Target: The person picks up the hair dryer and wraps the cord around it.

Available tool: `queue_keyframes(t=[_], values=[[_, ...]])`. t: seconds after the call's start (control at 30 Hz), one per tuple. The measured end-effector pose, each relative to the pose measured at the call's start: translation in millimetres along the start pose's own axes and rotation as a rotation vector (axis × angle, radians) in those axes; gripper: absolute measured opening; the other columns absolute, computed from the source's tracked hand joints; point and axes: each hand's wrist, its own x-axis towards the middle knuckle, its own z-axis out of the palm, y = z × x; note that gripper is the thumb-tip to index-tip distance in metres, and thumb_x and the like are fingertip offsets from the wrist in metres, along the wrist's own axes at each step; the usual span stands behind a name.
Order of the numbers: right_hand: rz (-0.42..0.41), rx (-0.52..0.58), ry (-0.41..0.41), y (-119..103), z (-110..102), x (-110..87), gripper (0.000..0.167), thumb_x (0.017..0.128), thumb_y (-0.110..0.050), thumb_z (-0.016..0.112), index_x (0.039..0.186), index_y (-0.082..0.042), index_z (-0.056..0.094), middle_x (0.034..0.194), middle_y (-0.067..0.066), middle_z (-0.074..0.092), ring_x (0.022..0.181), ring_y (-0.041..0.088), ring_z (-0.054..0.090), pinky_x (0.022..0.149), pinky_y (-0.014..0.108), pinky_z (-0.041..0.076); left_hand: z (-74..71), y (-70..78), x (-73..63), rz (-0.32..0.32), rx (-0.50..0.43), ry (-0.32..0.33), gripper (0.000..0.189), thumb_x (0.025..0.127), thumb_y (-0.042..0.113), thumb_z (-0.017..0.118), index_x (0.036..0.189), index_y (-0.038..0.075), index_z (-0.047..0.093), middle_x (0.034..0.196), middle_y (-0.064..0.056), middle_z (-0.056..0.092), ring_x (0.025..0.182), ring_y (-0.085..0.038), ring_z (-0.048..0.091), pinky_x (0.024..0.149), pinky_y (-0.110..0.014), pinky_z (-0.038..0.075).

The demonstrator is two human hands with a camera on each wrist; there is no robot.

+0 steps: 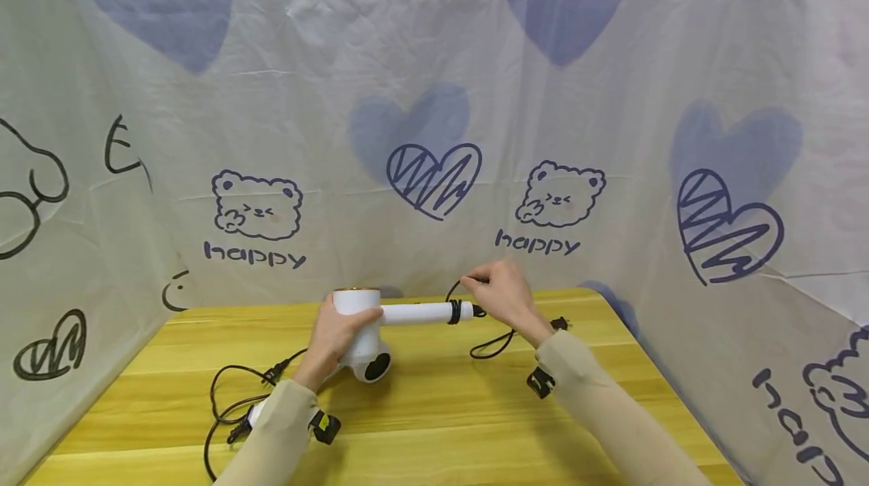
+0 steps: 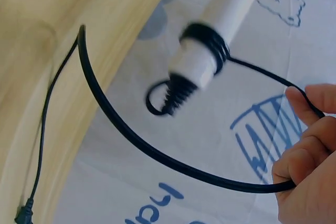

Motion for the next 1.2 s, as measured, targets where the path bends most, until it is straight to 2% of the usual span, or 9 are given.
queue_keyframes(t=[0.13,0.23,0.3,0.47,0.63,0.77,0.87,1.07,1.2], values=[[-0.018,0.021,0.0,-0.9,6.9,-6.6,0.025,0.097,-0.024,0.058,0.092,-0.01,0.078,0.052,-0.001,0.045,0.044,0.011,0.031,0.042,0.023,0.027,-0.5,-2.0,1.5,-0.01,-0.012,0.073,0.077,0.071,0.035,0.085,0.129,0.004,0.045,0.112,-0.017,0.058,0.09,-0.029,0.061,0.068,-0.035,0.056],[-0.026,0.032,0.015,-1.4,11.2,-9.7,0.025,0.097,-0.023,0.057,0.081,-0.013,0.074,0.049,-0.004,0.035,0.042,0.011,0.027,0.041,0.022,0.024,-0.3,-5.5,4.4,-0.024,-0.058,0.099,0.075,0.072,0.034,0.084,0.129,0.003,0.046,0.113,-0.017,0.058,0.091,-0.029,0.061,0.069,-0.034,0.056],[-0.022,0.04,0.015,-1.8,13.8,-11.9,0.025,0.097,-0.022,0.056,0.082,-0.015,0.075,0.049,-0.005,0.034,0.042,0.01,0.026,0.04,0.021,0.022,-0.1,-7.9,5.6,-0.042,-0.097,0.112,0.073,0.072,0.032,0.084,0.128,0.003,0.047,0.113,-0.017,0.058,0.091,-0.028,0.06,0.07,-0.034,0.055],[-0.016,0.061,-0.048,-0.6,20.7,-16.4,0.029,0.1,-0.022,0.051,0.108,-0.01,0.076,0.05,-0.004,0.034,0.041,0.01,0.022,0.038,0.02,0.02,-0.7,-10.8,5.6,-0.089,-0.173,0.146,0.07,0.073,0.03,0.083,0.127,0.003,0.049,0.114,-0.016,0.057,0.091,-0.027,0.059,0.069,-0.033,0.055],[-0.034,0.068,-0.115,0.1,25.2,-18.0,0.031,0.102,-0.021,0.048,0.118,-0.009,0.072,0.05,-0.005,0.03,0.042,0.01,0.02,0.039,0.021,0.019,-3.1,-8.4,5.4,-0.145,-0.237,0.164,0.074,0.074,0.034,0.083,0.132,0.008,0.046,0.118,-0.014,0.055,0.095,-0.028,0.058,0.073,-0.034,0.054],[-0.056,0.069,-0.161,-0.1,28.2,-19.1,0.033,0.103,-0.019,0.045,0.123,-0.008,0.069,0.05,-0.004,0.034,0.041,0.01,0.023,0.038,0.021,0.02,-4.1,-6.8,5.9,-0.158,-0.277,0.164,0.076,0.074,0.035,0.083,0.135,0.008,0.046,0.123,-0.014,0.054,0.101,-0.029,0.057,0.079,-0.037,0.053],[-0.083,0.077,-0.213,0.9,30.7,-20.4,0.034,0.104,-0.019,0.043,0.125,-0.008,0.067,0.054,0.001,0.047,0.043,0.009,0.027,0.039,0.021,0.023,-5.8,-6.5,6.6,-0.18,-0.322,0.164,0.077,0.075,0.034,0.082,0.136,0.008,0.044,0.126,-0.015,0.052,0.103,-0.03,0.056,0.082,-0.038,0.052],[-0.113,0.095,-0.304,10.1,32.6,-24.1,0.031,0.105,-0.016,0.044,0.122,-0.007,0.067,0.069,0.013,0.061,0.046,0.008,0.031,0.042,0.02,0.026,-13.4,-3.8,8.4,-0.257,-0.477,0.159,0.077,0.077,0.033,0.081,0.138,0.01,0.04,0.127,-0.013,0.051,0.101,-0.028,0.057,0.078,-0.039,0.055],[-0.096,0.132,-0.383,19.7,31.1,-24.9,0.03,0.105,-0.014,0.042,0.116,-0.007,0.069,0.084,0.011,0.067,0.046,0.007,0.024,0.044,0.021,0.023,-18.3,-2.1,8.3,-0.308,-0.561,0.151,0.077,0.076,0.032,0.081,0.137,0.012,0.04,0.124,-0.011,0.052,0.097,-0.026,0.059,0.076,-0.038,0.056]])
